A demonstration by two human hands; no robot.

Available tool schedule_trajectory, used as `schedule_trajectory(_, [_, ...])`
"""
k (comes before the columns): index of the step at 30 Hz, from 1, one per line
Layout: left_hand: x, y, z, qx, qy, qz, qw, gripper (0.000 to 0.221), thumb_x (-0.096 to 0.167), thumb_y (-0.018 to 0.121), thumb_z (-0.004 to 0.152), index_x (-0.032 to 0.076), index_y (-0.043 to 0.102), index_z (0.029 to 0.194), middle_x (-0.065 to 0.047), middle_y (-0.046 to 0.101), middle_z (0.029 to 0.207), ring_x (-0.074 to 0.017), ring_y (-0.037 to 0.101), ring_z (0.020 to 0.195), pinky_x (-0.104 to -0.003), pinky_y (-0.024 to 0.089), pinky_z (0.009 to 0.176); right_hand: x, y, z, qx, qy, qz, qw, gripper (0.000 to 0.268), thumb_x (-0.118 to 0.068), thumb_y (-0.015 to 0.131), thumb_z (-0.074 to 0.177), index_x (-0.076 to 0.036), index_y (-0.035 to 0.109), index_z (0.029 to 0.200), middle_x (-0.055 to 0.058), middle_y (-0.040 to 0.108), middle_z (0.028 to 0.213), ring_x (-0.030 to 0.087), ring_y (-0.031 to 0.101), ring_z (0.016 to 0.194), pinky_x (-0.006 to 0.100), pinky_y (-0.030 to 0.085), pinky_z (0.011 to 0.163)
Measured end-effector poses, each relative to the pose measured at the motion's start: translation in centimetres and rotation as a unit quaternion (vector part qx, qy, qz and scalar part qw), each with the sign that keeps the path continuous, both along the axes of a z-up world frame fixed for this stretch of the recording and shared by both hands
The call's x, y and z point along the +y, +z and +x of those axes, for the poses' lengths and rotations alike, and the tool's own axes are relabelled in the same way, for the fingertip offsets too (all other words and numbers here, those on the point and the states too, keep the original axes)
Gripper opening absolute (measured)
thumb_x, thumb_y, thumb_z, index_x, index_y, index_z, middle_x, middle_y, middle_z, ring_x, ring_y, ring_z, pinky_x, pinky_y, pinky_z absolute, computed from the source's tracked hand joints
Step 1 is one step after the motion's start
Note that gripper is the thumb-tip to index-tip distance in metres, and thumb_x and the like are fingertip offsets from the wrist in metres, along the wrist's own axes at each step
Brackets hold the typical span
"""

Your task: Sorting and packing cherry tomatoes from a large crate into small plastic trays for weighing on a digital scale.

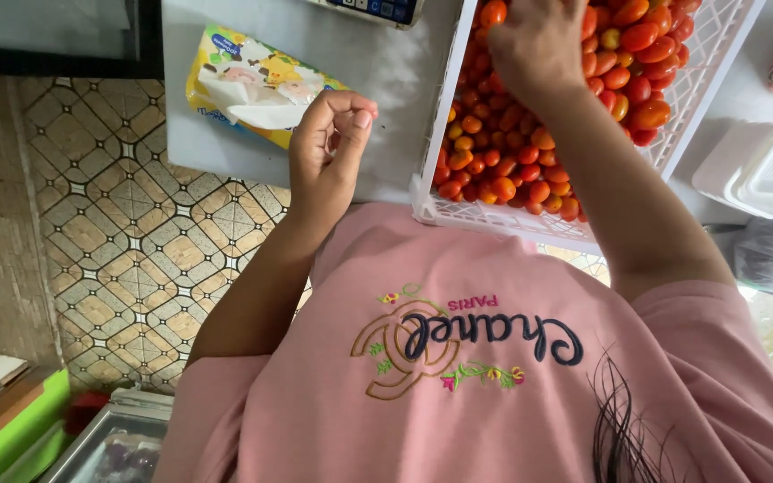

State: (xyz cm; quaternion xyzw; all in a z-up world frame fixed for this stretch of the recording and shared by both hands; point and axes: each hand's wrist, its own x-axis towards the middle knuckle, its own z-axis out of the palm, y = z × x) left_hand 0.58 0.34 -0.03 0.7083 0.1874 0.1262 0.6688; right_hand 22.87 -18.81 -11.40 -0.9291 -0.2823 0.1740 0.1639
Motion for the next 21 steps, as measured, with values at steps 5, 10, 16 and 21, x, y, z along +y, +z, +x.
schedule_trajectory(5, [0.1, -0.3, 0.0, -0.007, -0.004, 0.007, 1.000, 0.013, 0.022, 0.056, 0.106, 0.011, 0.062, 0.104, 0.000, 0.066, 0.094, -0.0065, 0.053, 0.074, -0.022, 0.046, 0.072, -1.1, -7.5, -2.1, -0.224, 0.238, -0.239, 0.914, 0.012, -0.025, 0.069, 0.097, -0.020, 0.077, 0.104, 0.008, 0.070, 0.110, 0.035, 0.051, 0.114, 0.063, 0.019, 0.113])
schedule_trajectory(10, [0.0, -0.2, 0.0, -0.002, -0.005, -0.002, 1.000, 0.013, 0.023, 0.056, 0.106, 0.012, 0.063, 0.104, 0.003, 0.060, 0.085, -0.0056, 0.049, 0.072, -0.021, 0.042, 0.069, -1.8, -8.7, -2.3, -0.282, 0.254, -0.247, 0.892, 0.012, -0.023, 0.076, 0.092, -0.018, 0.077, 0.103, 0.002, 0.070, 0.100, 0.032, 0.052, 0.111, 0.063, 0.022, 0.114])
schedule_trajectory(16, [-0.7, -0.8, 0.2, -0.002, -0.007, -0.007, 1.000, 0.014, 0.022, 0.057, 0.105, 0.010, 0.064, 0.105, 0.002, 0.062, 0.087, -0.0061, 0.053, 0.076, -0.021, 0.047, 0.074, -4.9, -1.0, -2.7, -0.222, 0.109, 0.112, 0.962, 0.018, -0.025, 0.086, 0.095, -0.016, 0.082, 0.111, -0.001, 0.079, 0.104, 0.025, 0.055, 0.096, 0.044, 0.028, 0.090])
schedule_trajectory(21, [-3.1, -0.5, 1.9, -0.004, -0.120, 0.001, 0.993, 0.012, 0.022, 0.059, 0.105, 0.012, 0.064, 0.110, 0.006, 0.057, 0.080, -0.0025, 0.039, 0.058, -0.019, 0.029, 0.047, -7.0, 9.3, -7.3, 0.102, -0.014, 0.401, 0.910, 0.026, 0.009, 0.081, 0.101, -0.001, 0.068, 0.121, 0.013, 0.067, 0.117, 0.023, 0.059, 0.111, 0.035, 0.052, 0.102])
